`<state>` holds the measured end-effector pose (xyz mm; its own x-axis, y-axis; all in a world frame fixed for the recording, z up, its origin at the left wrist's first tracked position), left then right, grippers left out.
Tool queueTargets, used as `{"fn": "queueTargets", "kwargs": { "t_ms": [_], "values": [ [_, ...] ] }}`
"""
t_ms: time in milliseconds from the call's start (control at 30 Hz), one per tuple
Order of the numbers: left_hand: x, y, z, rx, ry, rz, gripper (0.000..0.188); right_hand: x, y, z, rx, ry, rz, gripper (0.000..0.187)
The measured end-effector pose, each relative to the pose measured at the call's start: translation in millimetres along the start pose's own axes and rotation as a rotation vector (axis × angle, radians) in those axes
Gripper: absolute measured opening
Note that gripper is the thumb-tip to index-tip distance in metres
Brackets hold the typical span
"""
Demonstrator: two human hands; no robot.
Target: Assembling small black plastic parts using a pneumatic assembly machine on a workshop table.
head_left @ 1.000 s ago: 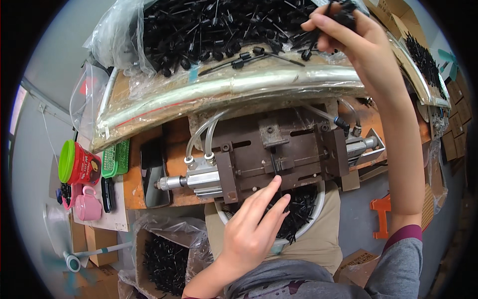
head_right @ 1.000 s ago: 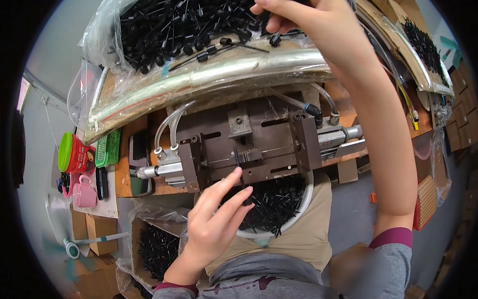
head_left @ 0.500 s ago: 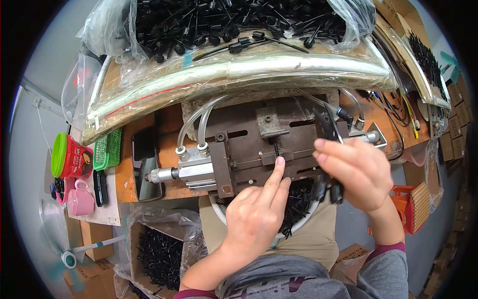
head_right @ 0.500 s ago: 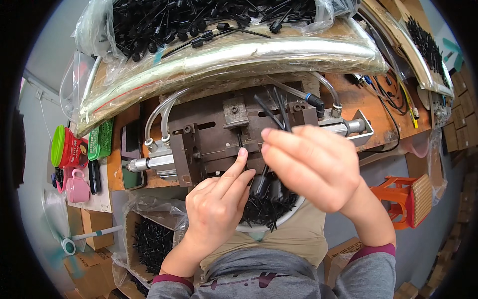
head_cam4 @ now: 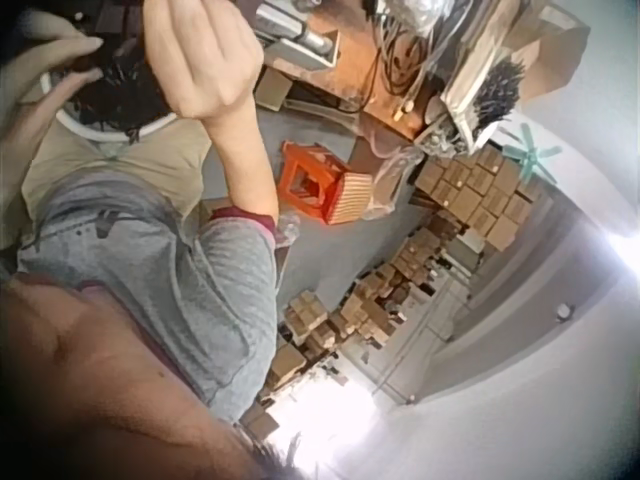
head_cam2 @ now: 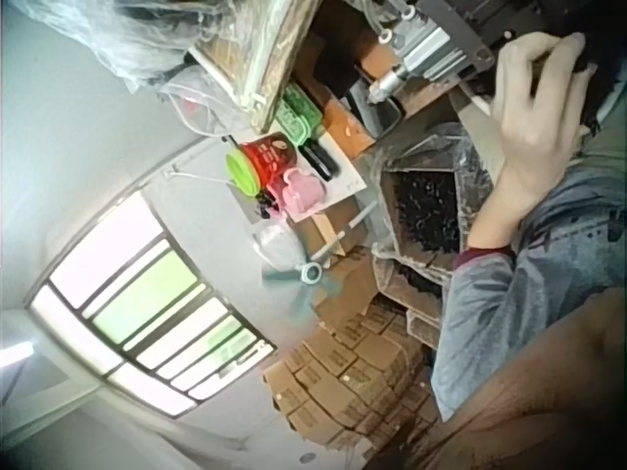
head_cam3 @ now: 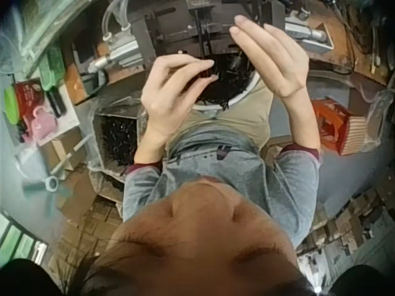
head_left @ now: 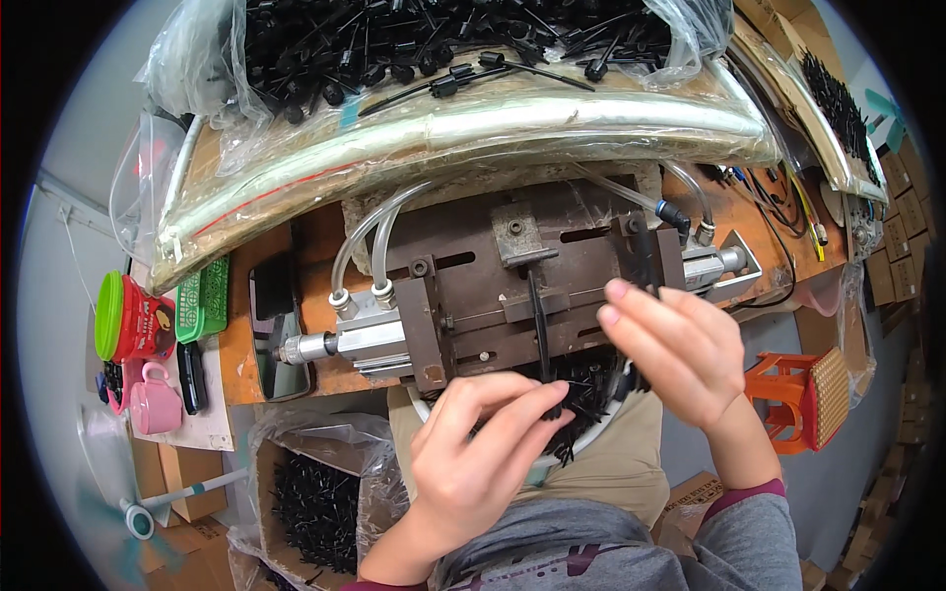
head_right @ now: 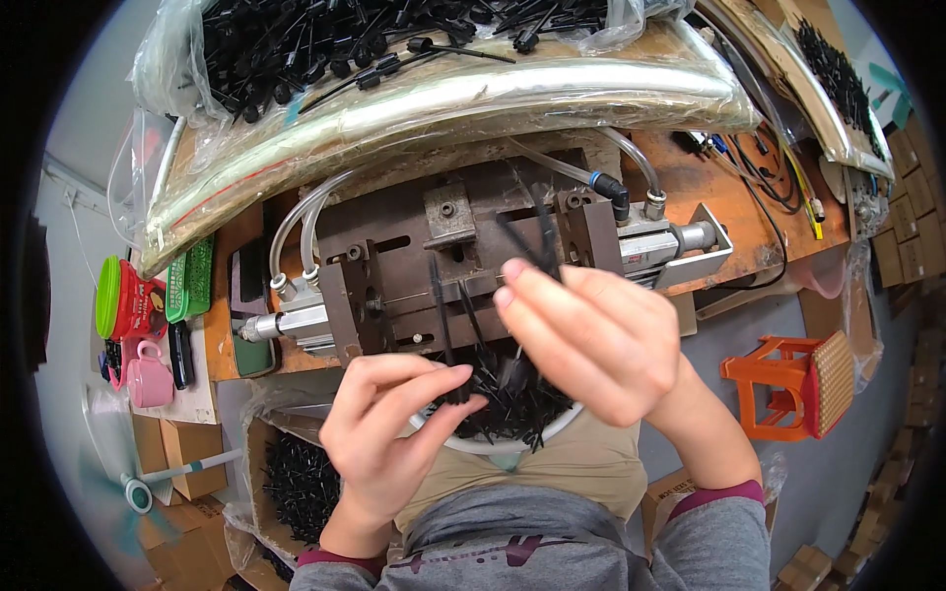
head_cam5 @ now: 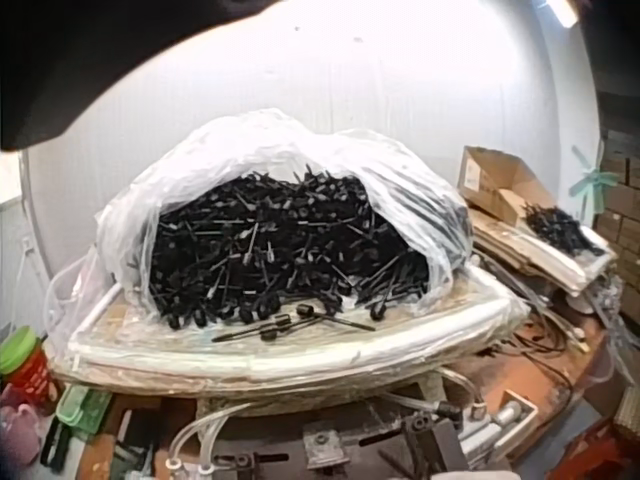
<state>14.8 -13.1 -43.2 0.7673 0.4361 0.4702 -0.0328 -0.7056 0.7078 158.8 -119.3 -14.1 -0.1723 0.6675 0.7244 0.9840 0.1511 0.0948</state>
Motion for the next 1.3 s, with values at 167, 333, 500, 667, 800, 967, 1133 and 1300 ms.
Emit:
{"fn": "queueTargets", "kwargs": {
  "t_ms": [167,333,500,667,800,967,1133,1300],
  "values": [
    [1.1,-7.5,25.8,0.343,-0.020,0.171,0.031,-11.4,5.4,4.2,0.006,0.081,0.079,0.032],
    [10.0,-5.5,28.9,0.438,-0.100,0.126,0.031,-25.2,6.0,3.5,0.116,0.076,0.104,0.027],
    [12.9,-4.4,22.5,0.345,-0.144,0.044,0.033,-26.8,6.4,-4.6,0.088,0.053,0.113,0.025],
    [14.6,2.9,10.3,-0.347,-0.132,-0.076,0.038,-22.8,-3.9,-1.8,0.174,0.013,0.085,0.024],
    [10.9,6.5,5.0,-0.290,-0.090,-0.035,0.037,-12.9,-8.9,-4.1,0.172,-0.012,0.074,0.025],
    [4.7,2.1,10.4,0.153,-0.018,0.072,0.036,-20.7,3.5,-1.0,0.087,0.054,0.135,0.031],
    [5.6,-1.2,25.6,0.421,-0.079,0.149,0.030,-19.1,0.4,2.0,0.102,0.062,0.171,0.028],
    [11.8,-3.2,25.4,0.448,-0.105,0.121,0.028,-28.5,2.1,0.5,0.150,0.043,0.207,0.022]
  ]
}}
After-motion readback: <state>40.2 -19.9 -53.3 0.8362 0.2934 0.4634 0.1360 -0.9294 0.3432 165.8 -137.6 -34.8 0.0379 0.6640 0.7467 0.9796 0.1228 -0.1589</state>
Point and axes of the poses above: each hand's wrist, its own x-axis towards the middle knuckle, its own z-axis out of the palm, y = z × x, the point moved 5 cm from there along x, towards the middle knuckle, and after that the axes turned 1 degree about -y, right-handed, at the moved point
